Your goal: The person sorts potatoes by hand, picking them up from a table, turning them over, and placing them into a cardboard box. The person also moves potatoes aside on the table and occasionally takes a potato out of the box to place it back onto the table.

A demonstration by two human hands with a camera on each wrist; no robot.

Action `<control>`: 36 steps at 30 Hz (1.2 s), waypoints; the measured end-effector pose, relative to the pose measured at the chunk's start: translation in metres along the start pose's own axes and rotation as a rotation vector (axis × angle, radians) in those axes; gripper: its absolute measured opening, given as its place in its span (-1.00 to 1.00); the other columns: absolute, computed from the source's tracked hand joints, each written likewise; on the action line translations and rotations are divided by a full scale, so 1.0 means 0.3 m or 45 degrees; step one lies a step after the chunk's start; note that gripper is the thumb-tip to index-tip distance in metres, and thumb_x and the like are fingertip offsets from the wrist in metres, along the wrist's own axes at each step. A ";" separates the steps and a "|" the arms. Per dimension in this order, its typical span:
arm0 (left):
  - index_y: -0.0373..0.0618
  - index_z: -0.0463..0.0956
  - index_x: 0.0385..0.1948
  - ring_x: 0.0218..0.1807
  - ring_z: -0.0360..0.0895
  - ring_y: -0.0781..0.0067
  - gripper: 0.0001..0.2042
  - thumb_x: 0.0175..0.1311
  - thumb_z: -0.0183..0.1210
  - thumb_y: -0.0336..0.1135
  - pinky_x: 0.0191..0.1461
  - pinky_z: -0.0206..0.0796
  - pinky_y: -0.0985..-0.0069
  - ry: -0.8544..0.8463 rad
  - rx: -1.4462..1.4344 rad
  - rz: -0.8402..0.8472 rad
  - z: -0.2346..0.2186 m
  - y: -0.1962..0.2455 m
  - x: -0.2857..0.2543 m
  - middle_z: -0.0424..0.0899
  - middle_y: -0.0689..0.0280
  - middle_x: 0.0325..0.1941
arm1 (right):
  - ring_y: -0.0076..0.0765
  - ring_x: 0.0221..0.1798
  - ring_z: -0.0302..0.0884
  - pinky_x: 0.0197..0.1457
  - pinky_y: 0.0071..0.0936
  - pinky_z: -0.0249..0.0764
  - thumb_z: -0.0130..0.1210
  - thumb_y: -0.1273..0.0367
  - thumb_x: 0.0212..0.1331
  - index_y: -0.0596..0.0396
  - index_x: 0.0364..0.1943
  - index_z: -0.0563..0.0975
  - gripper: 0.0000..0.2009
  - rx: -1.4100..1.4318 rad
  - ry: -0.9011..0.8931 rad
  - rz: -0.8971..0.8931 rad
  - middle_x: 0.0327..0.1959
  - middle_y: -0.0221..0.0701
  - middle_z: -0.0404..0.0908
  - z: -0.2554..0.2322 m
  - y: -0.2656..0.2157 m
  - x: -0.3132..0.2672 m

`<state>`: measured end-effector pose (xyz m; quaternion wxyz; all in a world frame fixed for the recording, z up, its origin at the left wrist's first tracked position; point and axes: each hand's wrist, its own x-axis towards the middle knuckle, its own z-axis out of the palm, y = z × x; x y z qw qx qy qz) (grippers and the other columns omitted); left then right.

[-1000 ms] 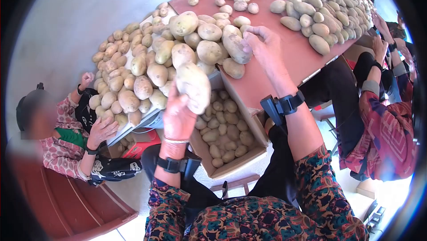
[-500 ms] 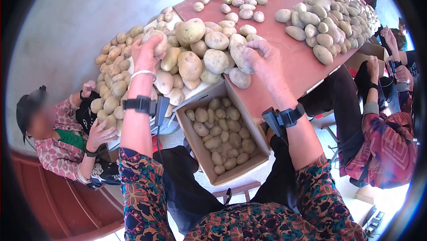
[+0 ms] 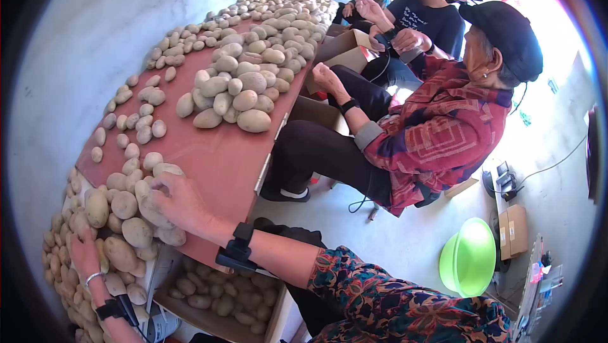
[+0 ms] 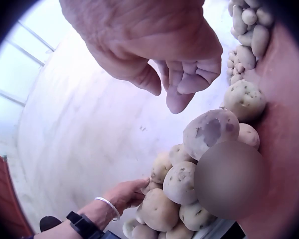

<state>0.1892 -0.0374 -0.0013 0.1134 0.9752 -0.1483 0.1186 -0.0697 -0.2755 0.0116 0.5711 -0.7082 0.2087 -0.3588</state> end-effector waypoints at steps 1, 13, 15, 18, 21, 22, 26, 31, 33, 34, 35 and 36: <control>-0.42 0.30 0.23 0.33 0.32 -0.11 -0.26 0.27 0.02 0.16 0.39 0.13 0.23 -0.005 -0.009 0.003 -0.006 -0.009 -0.002 0.40 -0.16 0.27 | -0.01 -0.20 0.59 -0.12 -0.17 0.47 0.05 0.41 0.08 0.19 -0.29 0.56 -0.84 0.126 0.033 0.010 -0.31 -0.11 0.61 0.006 0.010 0.003; -0.40 0.29 0.23 0.34 0.27 -0.07 -0.40 0.38 0.02 0.00 0.40 0.08 0.23 0.044 -0.078 0.137 -0.041 0.059 -0.173 0.36 -0.12 0.29 | -0.14 -0.33 0.63 -0.23 -0.28 0.52 0.06 0.35 0.16 0.26 -0.18 0.53 -0.75 0.037 0.106 -0.129 -0.34 -0.11 0.62 0.021 0.056 0.013; -0.38 0.27 0.25 0.35 0.26 -0.03 -0.42 0.39 0.02 -0.04 0.41 0.07 0.24 0.141 -0.281 0.195 -0.020 0.028 -0.193 0.35 -0.09 0.31 | -0.15 -0.35 0.63 -0.24 -0.27 0.52 0.05 0.35 0.17 0.28 -0.18 0.53 -0.75 0.096 0.090 -0.096 -0.35 -0.10 0.62 0.021 0.053 0.011; -0.37 0.27 0.25 0.35 0.27 0.00 -0.44 0.39 0.04 -0.09 0.42 0.05 0.23 0.221 -0.215 0.163 -0.060 0.046 -0.270 0.35 -0.07 0.31 | -0.18 -0.39 0.64 -0.26 -0.26 0.52 0.04 0.34 0.17 0.29 -0.17 0.53 -0.73 0.158 0.069 -0.048 -0.39 -0.10 0.62 0.017 0.044 0.009; -0.36 0.30 0.24 0.34 0.30 0.04 -0.48 0.38 0.07 -0.17 0.42 0.06 0.24 0.411 -0.357 0.372 -0.093 0.060 -0.373 0.39 -0.03 0.29 | -0.22 -0.43 0.63 -0.28 -0.27 0.52 0.04 0.34 0.17 0.30 -0.15 0.53 -0.72 0.114 0.099 -0.097 -0.42 -0.11 0.61 0.025 0.058 0.012; -0.36 0.30 0.24 0.34 0.30 0.04 -0.48 0.38 0.07 -0.17 0.42 0.06 0.24 0.411 -0.357 0.372 -0.104 0.065 -0.408 0.39 -0.03 0.29 | -0.22 -0.43 0.63 -0.28 -0.27 0.52 0.04 0.34 0.17 0.30 -0.15 0.53 -0.72 0.114 0.099 -0.097 -0.42 -0.11 0.61 0.027 0.059 0.012; -0.28 0.29 0.27 0.37 0.25 0.06 -0.50 0.37 0.06 -0.22 0.46 0.00 0.24 0.404 -0.443 0.506 -0.108 0.062 -0.547 0.34 0.03 0.35 | -0.20 -0.42 0.63 -0.29 -0.26 0.50 0.05 0.33 0.16 0.28 -0.12 0.53 -0.70 0.119 0.056 -0.033 -0.43 -0.12 0.60 0.022 0.048 0.005; -0.23 0.50 0.10 0.08 0.45 -0.15 -0.52 0.20 0.25 -0.14 0.20 0.26 0.05 0.427 -0.434 0.433 -0.192 0.194 -0.716 0.57 -0.04 0.09 | -0.13 -0.34 0.61 -0.24 -0.22 0.47 0.07 0.31 0.14 0.28 -0.12 0.53 -0.69 0.043 0.041 -0.037 -0.43 -0.12 0.59 0.025 0.050 0.001; -0.24 0.44 0.15 0.16 0.47 -0.02 -0.49 0.23 0.28 -0.16 0.30 0.23 0.21 0.290 -0.500 0.278 -0.144 0.146 -0.744 0.58 0.05 0.12 | -0.09 -0.29 0.58 -0.19 -0.20 0.46 0.08 0.30 0.13 0.26 -0.12 0.53 -0.69 0.033 0.055 -0.063 -0.42 -0.12 0.58 0.034 0.056 -0.001; -0.24 0.44 0.15 0.16 0.47 -0.02 -0.49 0.23 0.28 -0.16 0.30 0.23 0.21 0.287 -0.495 0.276 -0.108 0.110 -0.735 0.58 0.05 0.12 | -0.09 -0.29 0.58 -0.19 -0.20 0.46 0.08 0.30 0.13 0.26 -0.12 0.53 -0.69 0.036 0.053 -0.058 -0.42 -0.12 0.58 0.035 0.053 -0.002; -0.25 0.38 0.20 0.25 0.39 0.07 -0.52 0.30 0.18 -0.23 0.37 0.15 0.25 0.285 -0.645 0.328 -0.059 0.070 -0.712 0.49 0.08 0.22 | -0.02 -0.23 0.57 -0.14 -0.16 0.45 0.07 0.33 0.11 0.24 -0.16 0.52 -0.72 0.038 0.032 -0.059 -0.36 -0.08 0.58 0.030 0.053 0.004; -0.25 0.33 0.25 0.34 0.31 0.16 -0.55 0.36 0.08 -0.30 0.44 0.07 0.29 0.276 -0.788 0.377 -0.026 0.047 -0.705 0.41 0.10 0.31 | 0.05 -0.16 0.55 -0.09 -0.12 0.44 0.06 0.35 0.09 0.22 -0.20 0.52 -0.76 0.043 0.011 -0.051 -0.30 -0.04 0.58 0.028 0.052 0.009</control>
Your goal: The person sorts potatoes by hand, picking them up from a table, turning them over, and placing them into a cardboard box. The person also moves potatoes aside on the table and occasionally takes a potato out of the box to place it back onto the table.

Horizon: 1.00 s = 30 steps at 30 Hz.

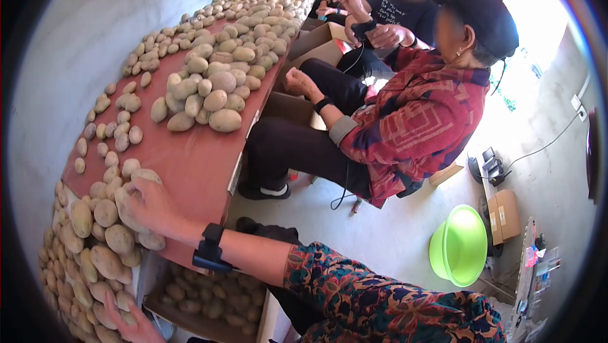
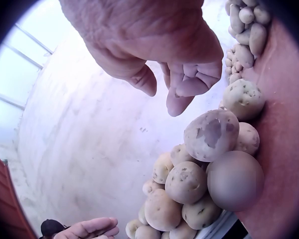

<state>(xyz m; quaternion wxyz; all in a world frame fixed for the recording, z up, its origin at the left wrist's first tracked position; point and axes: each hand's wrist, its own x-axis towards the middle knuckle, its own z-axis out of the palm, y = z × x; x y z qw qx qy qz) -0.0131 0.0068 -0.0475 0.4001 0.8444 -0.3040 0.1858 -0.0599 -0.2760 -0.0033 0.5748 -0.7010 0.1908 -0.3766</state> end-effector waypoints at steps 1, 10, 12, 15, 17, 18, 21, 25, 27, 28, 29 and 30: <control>-0.29 0.34 0.24 0.33 0.33 0.12 -0.55 0.36 0.09 -0.31 0.43 0.08 0.29 0.013 0.045 0.035 0.011 0.018 0.002 0.42 0.07 0.30 | 0.07 -0.13 0.53 -0.06 -0.08 0.42 0.05 0.35 0.08 0.21 -0.22 0.53 -0.76 -0.042 0.064 -0.100 -0.26 -0.03 0.57 0.016 0.048 0.023; -0.26 0.44 0.14 0.17 0.46 0.32 -0.62 0.26 0.12 -0.53 0.31 0.23 0.38 0.077 -0.042 -0.078 0.038 0.114 0.006 0.54 0.18 0.14 | -0.20 -0.50 0.60 -0.34 -0.28 0.53 0.06 0.43 0.02 0.26 -0.33 0.55 -0.82 0.215 -0.005 0.065 -0.56 -0.20 0.61 -0.022 0.033 0.052; -0.25 0.46 0.12 0.15 0.46 0.34 -0.64 0.25 0.11 -0.53 0.30 0.24 0.38 0.047 -0.073 -0.129 0.044 0.117 0.004 0.55 0.20 0.12 | -0.28 -0.54 0.59 -0.39 -0.33 0.50 0.07 0.44 0.02 0.28 -0.34 0.55 -0.83 0.253 -0.039 0.128 -0.58 -0.22 0.60 -0.029 0.018 0.048; -0.24 0.47 0.11 0.14 0.47 0.36 -0.64 0.25 0.10 -0.54 0.29 0.25 0.39 0.028 -0.104 -0.171 0.043 0.117 0.002 0.56 0.20 0.10 | -0.43 -0.53 0.57 -0.44 -0.47 0.48 0.10 0.44 0.05 0.31 -0.30 0.54 -0.81 0.359 -0.116 0.261 -0.52 -0.27 0.60 -0.038 -0.001 0.045; -0.24 0.47 0.11 0.12 0.48 0.37 -0.64 0.25 0.09 -0.54 0.27 0.26 0.40 0.021 -0.106 -0.189 0.046 0.109 -0.001 0.57 0.21 0.09 | -0.49 -0.48 0.56 -0.44 -0.55 0.47 0.13 0.44 0.07 0.33 -0.24 0.53 -0.78 0.425 -0.168 0.324 -0.45 -0.30 0.61 -0.045 -0.001 0.045; -0.24 0.47 0.11 0.11 0.49 0.38 -0.64 0.25 0.09 -0.54 0.25 0.28 0.41 0.014 -0.108 -0.204 0.048 0.104 -0.003 0.58 0.21 0.07 | -0.48 -0.48 0.56 -0.45 -0.58 0.46 0.12 0.43 0.11 0.30 -0.25 0.53 -0.80 0.533 -0.227 0.346 -0.44 -0.30 0.62 -0.050 0.002 0.045; -0.24 0.47 0.11 0.06 0.51 0.42 -0.65 0.26 0.08 -0.54 0.21 0.31 0.44 0.006 -0.176 -0.243 0.055 0.092 -0.011 0.61 0.23 0.05 | -0.47 -0.47 0.56 -0.45 -0.62 0.43 0.09 0.39 0.19 0.27 -0.25 0.53 -0.82 0.984 -0.350 0.529 -0.42 -0.31 0.62 -0.064 0.005 0.055; -0.24 0.48 0.10 0.02 0.53 0.45 -0.66 0.27 0.07 -0.54 0.18 0.34 0.47 -0.003 -0.267 -0.287 0.061 0.105 -0.016 0.62 0.25 0.04 | -0.48 -0.50 0.54 -0.49 -0.64 0.41 0.03 0.29 0.27 0.22 -0.36 0.55 -0.76 1.640 -0.442 0.700 -0.46 -0.34 0.62 -0.102 -0.022 0.084; -0.24 0.47 0.10 0.02 0.54 0.46 -0.67 0.29 0.05 -0.55 0.17 0.34 0.47 -0.010 -0.265 -0.286 0.062 0.107 -0.017 0.62 0.26 0.03 | -0.48 -0.50 0.54 -0.49 -0.64 0.41 0.03 0.28 0.28 0.20 -0.34 0.56 -0.76 1.706 -0.442 0.710 -0.44 -0.35 0.63 -0.113 -0.019 0.092; -0.24 0.47 0.10 0.02 0.54 0.46 -0.67 0.29 0.05 -0.55 0.17 0.34 0.47 -0.008 -0.265 -0.287 0.063 0.105 -0.018 0.62 0.26 0.03 | -0.48 -0.49 0.54 -0.48 -0.65 0.41 0.03 0.27 0.29 0.19 -0.33 0.57 -0.76 1.776 -0.441 0.721 -0.43 -0.36 0.63 -0.116 -0.017 0.095; -0.25 0.47 0.10 0.02 0.54 0.46 -0.67 0.29 0.05 -0.55 0.17 0.34 0.47 -0.003 -0.286 -0.285 0.065 0.099 -0.019 0.62 0.25 0.02 | -0.48 -0.49 0.54 -0.48 -0.65 0.41 0.03 0.27 0.29 0.19 -0.33 0.57 -0.76 1.776 -0.445 0.722 -0.43 -0.36 0.63 -0.117 -0.014 0.096; -0.25 0.47 0.10 0.02 0.53 0.45 -0.67 0.29 0.05 -0.56 0.16 0.35 0.47 0.002 -0.307 -0.282 0.066 0.096 -0.019 0.62 0.25 0.02 | -0.48 -0.49 0.54 -0.48 -0.64 0.41 0.03 0.26 0.29 0.18 -0.31 0.57 -0.75 1.752 -0.448 0.708 -0.43 -0.36 0.63 -0.120 -0.015 0.097</control>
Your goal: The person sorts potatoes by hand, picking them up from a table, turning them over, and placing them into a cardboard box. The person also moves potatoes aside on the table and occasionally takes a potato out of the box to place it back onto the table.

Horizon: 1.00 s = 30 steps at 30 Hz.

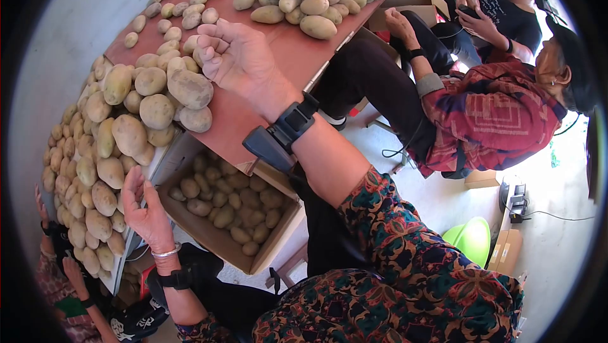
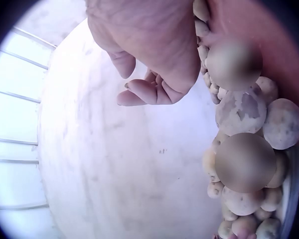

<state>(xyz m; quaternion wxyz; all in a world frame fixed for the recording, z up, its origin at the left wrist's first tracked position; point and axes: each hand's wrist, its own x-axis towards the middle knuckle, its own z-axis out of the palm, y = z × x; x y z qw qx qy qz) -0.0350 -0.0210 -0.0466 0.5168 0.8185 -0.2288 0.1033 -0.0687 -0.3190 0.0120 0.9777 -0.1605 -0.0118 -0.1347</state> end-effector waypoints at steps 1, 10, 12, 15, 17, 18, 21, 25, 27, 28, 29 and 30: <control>-0.25 0.47 0.10 0.02 0.53 0.45 -0.67 0.29 0.05 -0.56 0.16 0.35 0.47 0.003 0.001 -0.001 0.000 0.003 0.001 0.62 0.25 0.02 | -0.48 -0.49 0.53 -0.47 -0.63 0.42 0.03 0.25 0.29 0.17 -0.30 0.58 -0.75 -0.026 -0.002 -0.008 -0.43 -0.35 0.63 0.001 -0.003 -0.002; -0.30 0.49 0.03 -0.17 0.58 0.57 -0.74 0.34 0.06 -0.54 -0.01 0.40 0.63 -0.175 -0.212 -0.102 0.038 -0.014 -0.033 0.68 0.24 -0.13 | -0.33 -0.51 0.56 -0.42 -0.43 0.45 0.10 0.37 0.17 0.14 -0.39 0.53 -0.87 -1.525 0.287 -0.721 -0.45 -0.33 0.62 0.005 0.090 -0.011; -0.30 0.51 0.01 -0.17 0.58 0.57 -0.76 0.34 0.06 -0.53 -0.02 0.40 0.63 -0.212 -0.228 -0.104 0.054 0.007 -0.038 0.68 0.25 -0.15 | -0.27 -0.49 0.55 -0.41 -0.37 0.44 0.10 0.39 0.12 0.14 -0.40 0.53 -0.89 -1.904 0.212 -0.952 -0.46 -0.31 0.61 0.012 0.103 -0.029; -0.31 0.53 -0.03 -0.18 0.58 0.57 -0.78 0.33 0.07 -0.53 -0.04 0.42 0.61 -0.253 -0.267 -0.106 0.071 0.036 -0.037 0.69 0.25 -0.20 | -0.17 -0.39 0.53 -0.34 -0.27 0.44 0.11 0.41 0.01 0.12 -0.40 0.53 -0.90 -2.573 -0.018 -1.319 -0.43 -0.29 0.58 0.068 0.128 -0.061; -0.31 0.53 -0.03 -0.17 0.60 0.55 -0.78 0.31 0.08 -0.53 -0.03 0.43 0.58 -0.286 -0.205 -0.035 0.078 0.036 -0.033 0.70 0.21 -0.20 | -0.14 -0.31 0.51 -0.29 -0.24 0.44 0.12 0.42 -0.06 0.10 -0.38 0.54 -0.87 -2.873 -0.183 -1.456 -0.39 -0.29 0.56 0.120 0.146 -0.074; -0.31 0.53 -0.03 -0.17 0.60 0.55 -0.78 0.31 0.08 -0.53 -0.03 0.43 0.58 -0.277 -0.218 -0.031 0.078 0.037 -0.031 0.70 0.21 -0.20 | -0.15 -0.21 0.48 -0.22 -0.22 0.42 0.12 0.40 -0.09 0.09 -0.38 0.55 -0.85 -2.942 -0.343 -1.534 -0.33 -0.31 0.54 0.144 0.157 -0.078; -0.32 0.53 -0.04 -0.17 0.61 0.53 -0.77 0.30 0.09 -0.54 -0.03 0.44 0.55 -0.266 -0.246 -0.011 0.082 0.044 -0.025 0.71 0.18 -0.20 | -0.15 -0.07 0.42 -0.10 -0.21 0.38 0.12 0.38 -0.13 0.08 -0.37 0.55 -0.82 -3.047 -0.627 -1.611 -0.25 -0.33 0.49 0.207 0.180 -0.100; -0.35 0.58 -0.12 -0.19 0.61 0.44 -0.81 0.28 0.12 -0.52 -0.05 0.44 0.50 -0.219 -0.076 0.107 0.070 0.040 -0.020 0.71 0.17 -0.20 | -0.16 0.00 0.38 -0.04 -0.22 0.33 0.14 0.34 -0.17 0.06 -0.38 0.54 -0.79 -3.088 -0.789 -1.491 -0.21 -0.35 0.46 0.217 0.186 -0.104; -0.36 0.58 -0.11 -0.22 0.57 0.48 -0.81 0.29 0.12 -0.51 -0.06 0.44 0.50 -0.191 -0.176 0.111 0.082 -0.001 -0.022 0.69 0.20 -0.25 | -0.15 -0.16 0.39 -0.16 -0.18 0.33 0.13 0.36 -0.10 0.06 -0.44 0.47 -0.86 -2.929 -0.686 -1.517 -0.30 -0.31 0.43 0.210 0.181 -0.102; -0.36 0.57 -0.11 -0.23 0.57 0.52 -0.81 0.31 0.11 -0.50 -0.08 0.45 0.53 -0.201 -0.258 0.031 0.079 0.008 -0.024 0.67 0.23 -0.27 | -0.13 -0.23 0.44 -0.19 -0.17 0.37 0.12 0.34 -0.06 0.09 -0.46 0.49 -0.87 -2.845 -0.549 -1.382 -0.38 -0.28 0.45 0.181 0.188 -0.084; -0.33 0.56 -0.11 -0.29 0.54 0.58 -0.82 0.34 0.07 -0.50 -0.14 0.44 0.58 -0.200 -0.340 -0.043 0.088 -0.006 -0.024 0.64 0.28 -0.34 | -0.11 -0.30 0.49 -0.21 -0.16 0.41 0.11 0.33 -0.01 0.12 -0.47 0.52 -0.85 -2.731 -0.417 -1.249 -0.46 -0.25 0.47 0.148 0.191 -0.077; -0.31 0.55 -0.12 -0.34 0.49 0.62 -0.84 0.36 0.06 -0.48 -0.20 0.41 0.61 -0.222 -0.312 -0.026 0.081 0.005 -0.021 0.59 0.32 -0.39 | -0.11 -0.30 0.49 -0.21 -0.16 0.41 0.11 0.33 -0.01 0.12 -0.47 0.52 -0.85 -2.756 -0.410 -1.268 -0.46 -0.25 0.47 0.131 0.186 -0.091</control>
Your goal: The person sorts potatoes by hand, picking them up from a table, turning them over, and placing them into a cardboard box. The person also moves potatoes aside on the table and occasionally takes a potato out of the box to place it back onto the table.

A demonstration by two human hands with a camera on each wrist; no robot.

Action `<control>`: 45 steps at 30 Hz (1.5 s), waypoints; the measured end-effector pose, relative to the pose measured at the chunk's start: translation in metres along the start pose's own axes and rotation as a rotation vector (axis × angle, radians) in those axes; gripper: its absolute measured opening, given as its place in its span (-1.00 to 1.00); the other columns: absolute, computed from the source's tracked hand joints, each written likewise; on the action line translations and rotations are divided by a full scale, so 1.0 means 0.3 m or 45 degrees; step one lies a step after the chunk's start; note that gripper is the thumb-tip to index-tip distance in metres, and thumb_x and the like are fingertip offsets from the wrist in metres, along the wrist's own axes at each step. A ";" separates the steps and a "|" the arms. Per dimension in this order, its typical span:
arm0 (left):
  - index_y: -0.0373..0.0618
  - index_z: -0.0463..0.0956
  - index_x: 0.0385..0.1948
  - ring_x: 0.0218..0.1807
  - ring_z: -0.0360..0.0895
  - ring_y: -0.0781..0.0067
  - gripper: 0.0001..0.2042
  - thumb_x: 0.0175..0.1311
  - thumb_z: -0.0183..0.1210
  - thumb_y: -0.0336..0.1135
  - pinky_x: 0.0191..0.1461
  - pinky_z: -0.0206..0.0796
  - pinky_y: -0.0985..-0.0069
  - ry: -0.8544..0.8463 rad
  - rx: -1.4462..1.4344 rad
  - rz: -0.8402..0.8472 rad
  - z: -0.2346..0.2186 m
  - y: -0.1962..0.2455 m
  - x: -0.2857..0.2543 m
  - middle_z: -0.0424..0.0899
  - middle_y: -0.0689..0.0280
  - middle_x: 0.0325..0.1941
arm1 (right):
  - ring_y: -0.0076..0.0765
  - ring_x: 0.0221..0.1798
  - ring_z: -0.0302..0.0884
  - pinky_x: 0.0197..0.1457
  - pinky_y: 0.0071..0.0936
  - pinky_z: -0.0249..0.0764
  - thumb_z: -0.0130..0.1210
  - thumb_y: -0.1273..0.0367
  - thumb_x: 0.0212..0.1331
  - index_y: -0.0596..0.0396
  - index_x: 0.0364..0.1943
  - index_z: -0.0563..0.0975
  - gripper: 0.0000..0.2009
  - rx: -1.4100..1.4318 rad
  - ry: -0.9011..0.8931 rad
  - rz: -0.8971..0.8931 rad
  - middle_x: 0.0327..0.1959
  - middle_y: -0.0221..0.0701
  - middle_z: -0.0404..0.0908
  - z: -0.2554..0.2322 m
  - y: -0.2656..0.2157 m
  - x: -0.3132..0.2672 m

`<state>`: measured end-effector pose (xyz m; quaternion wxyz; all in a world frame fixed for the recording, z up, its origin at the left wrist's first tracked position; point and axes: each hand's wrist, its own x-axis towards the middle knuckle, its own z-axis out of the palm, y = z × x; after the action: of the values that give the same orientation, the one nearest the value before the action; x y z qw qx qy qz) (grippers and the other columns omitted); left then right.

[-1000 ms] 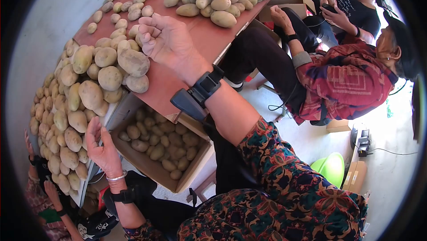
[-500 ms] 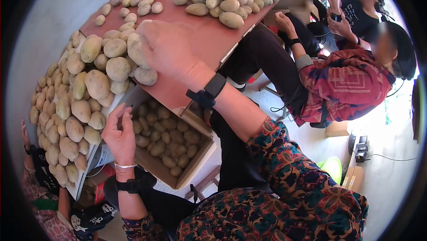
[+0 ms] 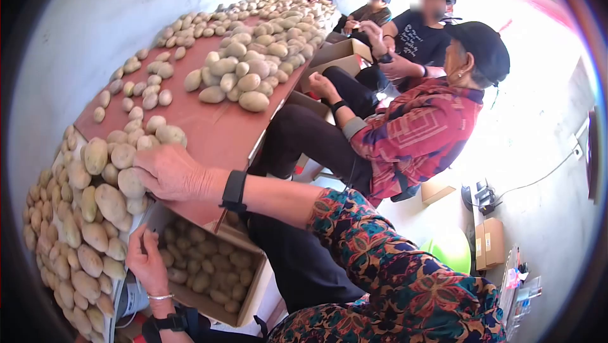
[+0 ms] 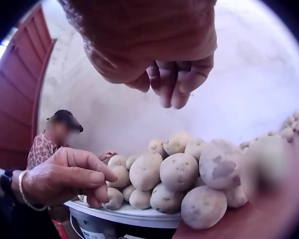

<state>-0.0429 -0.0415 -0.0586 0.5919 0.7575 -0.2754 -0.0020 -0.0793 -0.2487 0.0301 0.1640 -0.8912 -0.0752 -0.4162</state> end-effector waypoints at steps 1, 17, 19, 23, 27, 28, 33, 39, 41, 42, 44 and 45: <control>-0.28 0.54 -0.13 -0.39 0.45 0.66 -0.85 0.38 0.04 -0.46 -0.26 0.38 0.63 -0.020 0.038 0.006 -0.007 0.010 0.001 0.54 0.37 -0.45 | -0.15 -0.46 0.44 -0.34 -0.17 0.38 0.09 0.32 0.09 0.13 -0.47 0.49 -0.83 0.134 -0.046 0.114 -0.57 -0.28 0.44 0.000 0.001 -0.019; -0.30 0.53 -0.29 -0.41 0.38 0.68 -0.86 0.38 0.09 -0.39 -0.29 0.30 0.64 0.036 0.170 0.080 -0.020 -0.060 0.022 0.49 0.45 -0.47 | -0.58 -0.81 0.21 -0.76 -0.57 0.10 -0.07 0.10 0.39 0.03 -0.50 0.46 -0.63 2.006 0.147 1.580 -0.80 -0.58 0.27 -0.101 0.087 -0.190; -0.31 0.53 -0.31 -0.39 0.40 0.68 -0.85 0.38 0.10 -0.39 -0.26 0.32 0.63 0.040 0.198 -0.015 -0.023 -0.024 0.020 0.52 0.44 -0.45 | -0.62 -0.79 0.16 -0.74 -0.58 0.08 -0.05 0.13 0.36 -0.04 -0.57 0.43 -0.65 1.924 0.547 1.527 -0.81 -0.65 0.19 -0.173 0.202 -0.125; -0.29 0.53 -0.33 -0.39 0.36 0.71 -0.86 0.37 0.12 -0.39 -0.28 0.30 0.65 0.056 0.083 -0.051 -0.023 -0.032 0.024 0.52 0.45 -0.45 | -0.62 -0.75 0.14 -0.67 -0.57 0.05 -0.09 0.16 0.31 -0.09 -0.56 0.34 -0.70 2.274 0.758 1.280 -0.77 -0.64 0.15 -0.337 0.417 -0.087; -0.28 0.53 -0.35 -0.39 0.34 0.73 -0.87 0.36 0.13 -0.39 -0.30 0.28 0.67 0.103 0.003 0.050 -0.018 -0.036 0.029 0.50 0.46 -0.46 | -0.45 -0.74 0.21 -0.64 -0.37 0.14 -0.11 0.14 0.34 -0.04 -0.59 0.38 -0.65 1.394 0.749 1.250 -0.76 -0.55 0.25 -0.403 0.467 -0.070; -0.28 0.53 -0.35 -0.39 0.34 0.73 -0.87 0.36 0.13 -0.39 -0.30 0.28 0.67 0.103 0.001 0.052 -0.020 -0.034 0.028 0.50 0.46 -0.46 | -0.33 -0.74 0.28 -0.63 -0.25 0.20 -0.12 0.12 0.36 0.00 -0.58 0.41 -0.62 0.835 0.697 1.235 -0.75 -0.47 0.33 -0.406 0.468 -0.066; -0.27 0.53 -0.35 -0.41 0.34 0.74 -0.87 0.36 0.13 -0.39 -0.31 0.27 0.68 0.123 0.045 0.075 -0.027 -0.016 0.023 0.50 0.47 -0.49 | -0.01 -0.45 0.56 -0.34 -0.12 0.41 -0.13 0.12 0.39 0.10 -0.44 0.51 -0.62 -0.576 0.242 0.499 -0.54 -0.20 0.59 -0.441 0.436 -0.048; -0.28 0.53 -0.37 -0.41 0.32 0.74 -0.86 0.35 0.14 -0.39 -0.31 0.27 0.67 0.126 0.079 0.040 -0.032 -0.014 0.019 0.49 0.47 -0.49 | -0.02 -0.43 0.58 -0.34 -0.10 0.41 -0.11 0.11 0.38 0.10 -0.40 0.51 -0.64 -0.694 0.268 0.376 -0.53 -0.21 0.60 -0.496 0.613 -0.019; -0.28 0.53 -0.37 -0.42 0.32 0.73 -0.86 0.34 0.15 -0.38 -0.32 0.27 0.66 0.114 0.042 0.019 -0.035 -0.023 0.018 0.49 0.47 -0.50 | -0.06 -0.51 0.54 -0.41 -0.14 0.39 -0.10 0.10 0.37 0.08 -0.36 0.51 -0.65 -0.710 0.347 0.186 -0.60 -0.29 0.58 -0.524 0.732 -0.049; -0.28 0.52 -0.38 -0.42 0.31 0.73 -0.85 0.34 0.15 -0.38 -0.32 0.27 0.65 0.099 0.005 0.000 -0.036 -0.027 0.020 0.48 0.47 -0.51 | -0.13 -0.59 0.43 -0.46 -0.18 0.35 -0.09 0.10 0.36 0.06 -0.31 0.49 -0.68 0.232 0.477 0.778 -0.66 -0.38 0.50 -0.553 0.744 -0.060; -0.28 0.52 -0.38 -0.43 0.30 0.73 -0.85 0.34 0.15 -0.38 -0.32 0.26 0.66 0.126 0.025 0.039 -0.029 -0.041 0.023 0.47 0.47 -0.51 | -0.30 -0.58 0.26 -0.40 -0.28 0.30 -0.04 0.13 0.33 0.07 -0.12 0.44 -0.70 1.322 0.669 1.295 -0.60 -0.47 0.38 -0.579 0.759 -0.104; -0.27 0.52 -0.38 -0.43 0.29 0.74 -0.86 0.34 0.15 -0.38 -0.33 0.25 0.66 0.152 0.049 0.073 -0.027 -0.045 0.023 0.46 0.48 -0.51 | -0.30 -0.58 0.26 -0.40 -0.28 0.30 -0.04 0.13 0.33 0.07 -0.12 0.44 -0.70 1.321 0.671 1.292 -0.60 -0.47 0.38 -0.599 0.816 -0.153</control>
<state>-0.0286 -0.0351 -0.0660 0.5925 0.7592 -0.2611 0.0655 -0.1714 -0.5413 0.0463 0.7440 -0.4971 0.1988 -0.3998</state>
